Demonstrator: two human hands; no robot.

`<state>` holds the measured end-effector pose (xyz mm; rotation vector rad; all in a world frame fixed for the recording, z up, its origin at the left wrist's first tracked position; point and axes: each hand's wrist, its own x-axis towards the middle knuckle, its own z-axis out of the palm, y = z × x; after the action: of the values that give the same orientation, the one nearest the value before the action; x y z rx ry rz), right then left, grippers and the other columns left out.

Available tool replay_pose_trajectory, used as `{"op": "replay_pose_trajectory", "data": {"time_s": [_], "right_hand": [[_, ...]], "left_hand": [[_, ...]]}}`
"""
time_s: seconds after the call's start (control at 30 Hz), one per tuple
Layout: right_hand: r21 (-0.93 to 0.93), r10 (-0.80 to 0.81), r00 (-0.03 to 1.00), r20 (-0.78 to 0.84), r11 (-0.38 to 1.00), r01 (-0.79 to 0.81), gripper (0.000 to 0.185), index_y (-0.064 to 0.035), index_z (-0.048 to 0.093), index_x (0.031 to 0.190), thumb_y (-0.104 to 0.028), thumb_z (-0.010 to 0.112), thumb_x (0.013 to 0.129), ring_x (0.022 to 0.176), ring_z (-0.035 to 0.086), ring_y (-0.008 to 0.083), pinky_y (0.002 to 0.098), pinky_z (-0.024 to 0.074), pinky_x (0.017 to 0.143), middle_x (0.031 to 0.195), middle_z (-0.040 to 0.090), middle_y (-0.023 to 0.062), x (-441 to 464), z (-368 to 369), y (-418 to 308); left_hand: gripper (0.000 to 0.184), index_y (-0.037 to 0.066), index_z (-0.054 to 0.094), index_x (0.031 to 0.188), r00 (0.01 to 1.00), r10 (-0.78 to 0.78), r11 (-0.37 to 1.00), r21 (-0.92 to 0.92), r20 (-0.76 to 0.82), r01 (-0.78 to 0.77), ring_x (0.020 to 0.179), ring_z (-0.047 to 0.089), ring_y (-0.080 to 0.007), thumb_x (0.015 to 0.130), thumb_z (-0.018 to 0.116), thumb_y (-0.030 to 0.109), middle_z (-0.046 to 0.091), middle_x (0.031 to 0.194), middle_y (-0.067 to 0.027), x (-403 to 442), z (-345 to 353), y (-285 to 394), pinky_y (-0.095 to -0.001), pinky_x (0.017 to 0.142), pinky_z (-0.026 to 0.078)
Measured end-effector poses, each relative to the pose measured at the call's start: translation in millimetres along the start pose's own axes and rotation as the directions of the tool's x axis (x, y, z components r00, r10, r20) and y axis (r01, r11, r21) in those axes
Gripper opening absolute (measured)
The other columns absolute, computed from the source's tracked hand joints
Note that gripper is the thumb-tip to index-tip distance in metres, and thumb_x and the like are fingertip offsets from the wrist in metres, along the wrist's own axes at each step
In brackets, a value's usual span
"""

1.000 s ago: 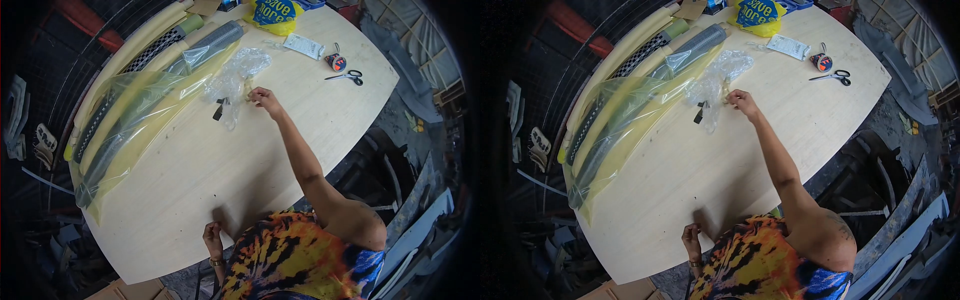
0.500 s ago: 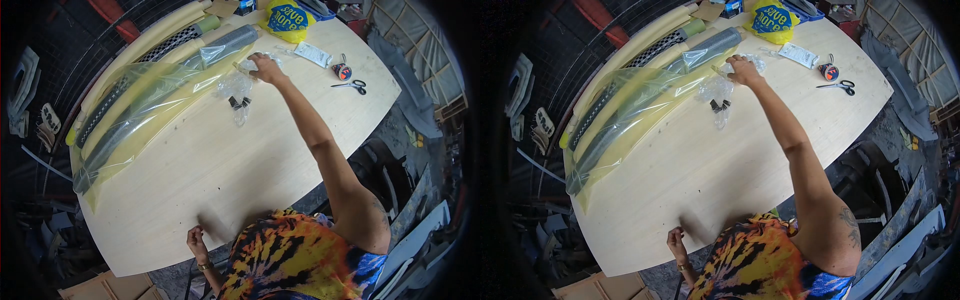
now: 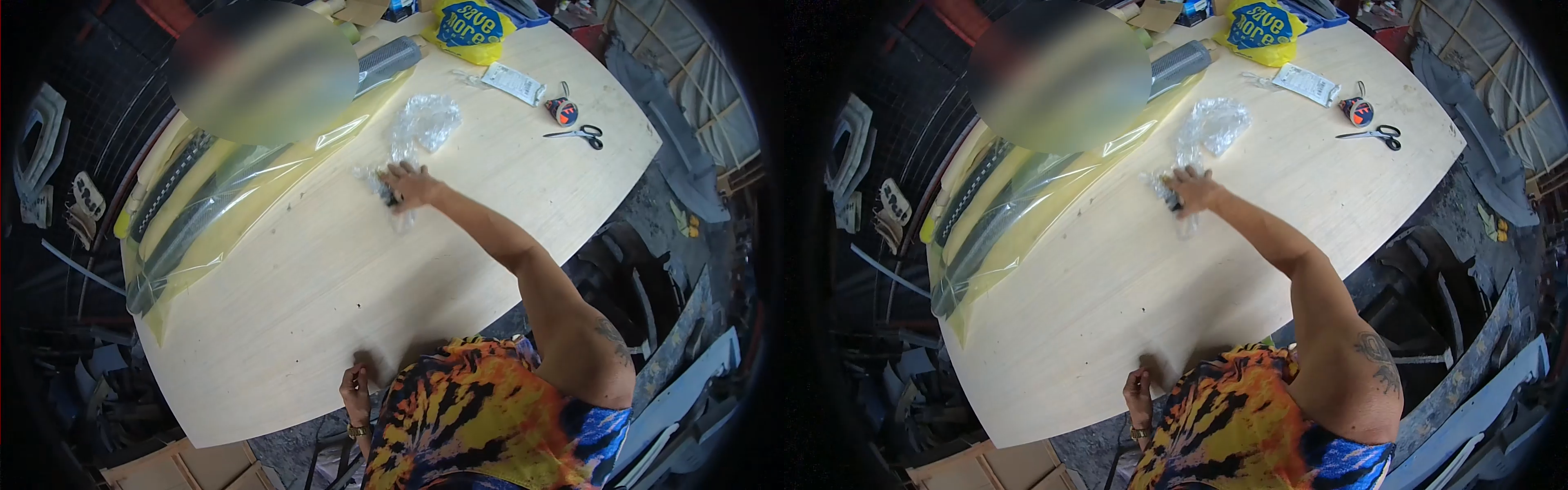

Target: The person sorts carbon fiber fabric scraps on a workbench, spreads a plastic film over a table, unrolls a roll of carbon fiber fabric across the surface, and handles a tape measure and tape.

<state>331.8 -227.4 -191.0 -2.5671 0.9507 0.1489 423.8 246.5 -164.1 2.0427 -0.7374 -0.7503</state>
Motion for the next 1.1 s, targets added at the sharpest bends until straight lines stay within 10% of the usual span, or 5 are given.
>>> {"op": "replay_pose_trajectory", "data": {"time_s": [0.3, 0.4, 0.63, 0.87, 1.1], "right_hand": [[0.601, -0.185, 0.947, -0.262, 0.737, 0.31, 0.031, -0.002, 0.055, 0.099, 0.008, 0.052, 0.069, 0.093, 0.058, 0.0266, 0.0377, 0.0455, 0.08, 0.095, 0.057, 0.0126, -114, 36, -43], [0.958, -0.149, 0.964, -0.218, 0.155, 0.241, 0.04, 0.0007, 0.053, 0.105, 0.014, 0.05, 0.067, 0.09, 0.05, 0.01, 0.0264, 0.043, 0.078, 0.093, 0.054, 0.002, -134, 32, -61], [0.927, 0.337, 0.913, -0.229, -0.21, 0.31, 0.037, -0.0011, 0.057, 0.102, 0.01, 0.058, 0.067, 0.087, 0.051, 0.0096, 0.0257, 0.0442, 0.078, 0.089, 0.057, -0.0019, -119, 104, -78], [0.951, 0.899, 0.341, -0.276, 0.203, 0.235, 0.035, 0.0039, 0.057, 0.107, 0.0, 0.055, 0.072, 0.085, 0.06, 0.021, 0.0313, 0.048, 0.074, 0.089, 0.064, 0.0165, -142, 123, -50], [0.8, 0.617, 0.786, -0.035, -0.454, 0.392, 0.058, -0.0064, 0.035, 0.136, -0.015, 0.058, 0.084, 0.103, 0.05, 0.011, 0.0292, 0.0445, 0.09, 0.124, 0.045, 0.0047, -232, 114, -70]], "left_hand": [[0.023, 0.001, 0.058, 0.108, 0.978, 0.181, 0.965, -0.209, 0.1, -0.157, 0.095, 0.059, -0.016, 0.095, 0.052, 0.02, 0.062, 0.103, -0.0076, 115, 13, 55, -0.0304, 0.08, 0.047], [0.04, 0.005, 0.05, 0.121, 0.922, 0.07, 0.843, -0.517, 0.38, 0.149, 0.11, 0.055, -0.0231, 0.096, 0.045, 0.036, 0.056, 0.12, -0.0119, 190, 54, 64, -0.0376, 0.088, 0.047], [0.059, 0.005, 0.041, 0.133, 0.618, 0.148, 0.533, -0.589, 0.772, 0.608, 0.119, 0.048, -0.0294, 0.092, 0.042, 0.047, 0.05, 0.129, -0.0125, 252, 151, 78, -0.0434, 0.1, 0.039], [0.083, 0.003, 0.024, 0.143, 0.265, 0.603, 0.738, -0.399, 0.753, -0.544, 0.131, 0.031, -0.0303, 0.08, 0.068, 0.036, 0.031, 0.142, -0.0164, 221, 208, 114, -0.0416, 0.109, 0.023], [0.043, -0.001, 0.046, 0.12, 0.369, 0.491, 0.845, -0.33, 0.789, -0.421, 0.102, 0.052, -0.0207, 0.079, 0.058, -0.004, 0.054, 0.109, -0.0117, 220, 234, 98, -0.0333, 0.09, 0.042]]}}
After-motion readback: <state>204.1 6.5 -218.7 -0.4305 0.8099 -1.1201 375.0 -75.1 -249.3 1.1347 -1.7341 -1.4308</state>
